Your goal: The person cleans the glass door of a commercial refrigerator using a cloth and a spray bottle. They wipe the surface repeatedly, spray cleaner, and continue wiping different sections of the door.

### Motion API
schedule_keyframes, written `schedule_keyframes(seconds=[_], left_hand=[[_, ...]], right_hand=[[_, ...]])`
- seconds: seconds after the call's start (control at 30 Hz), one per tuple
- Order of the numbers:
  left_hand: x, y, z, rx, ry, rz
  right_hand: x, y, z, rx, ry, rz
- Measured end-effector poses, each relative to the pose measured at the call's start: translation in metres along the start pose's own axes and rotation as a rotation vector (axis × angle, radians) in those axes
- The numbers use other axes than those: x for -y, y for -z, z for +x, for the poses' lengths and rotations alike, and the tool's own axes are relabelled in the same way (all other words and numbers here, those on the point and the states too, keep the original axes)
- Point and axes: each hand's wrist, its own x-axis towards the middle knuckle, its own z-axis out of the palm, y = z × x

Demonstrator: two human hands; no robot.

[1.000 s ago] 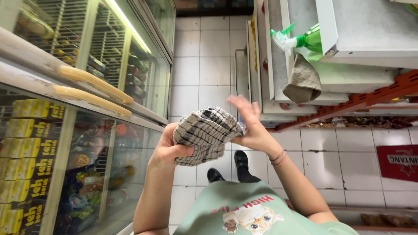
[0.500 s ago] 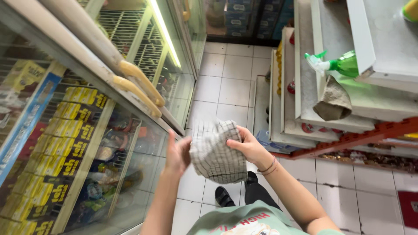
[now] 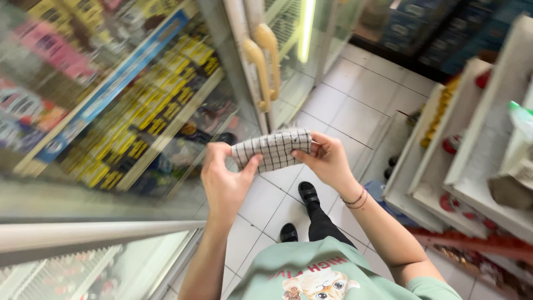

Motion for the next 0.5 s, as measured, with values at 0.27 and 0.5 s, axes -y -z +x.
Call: schedule_keyframes(seconds=[0.27,0.5], left_hand=[[-0.003,0.006,0.047,0.462,0.167,-0.055],[0.037,-0.034,0.059,0.302,0.234,0.147]], right_hand=[[-0.003,-0.02,0.064,0.113,0.005,-0.408],[-0.06,0.005,0.086,-0.027,0.075,-0.109]])
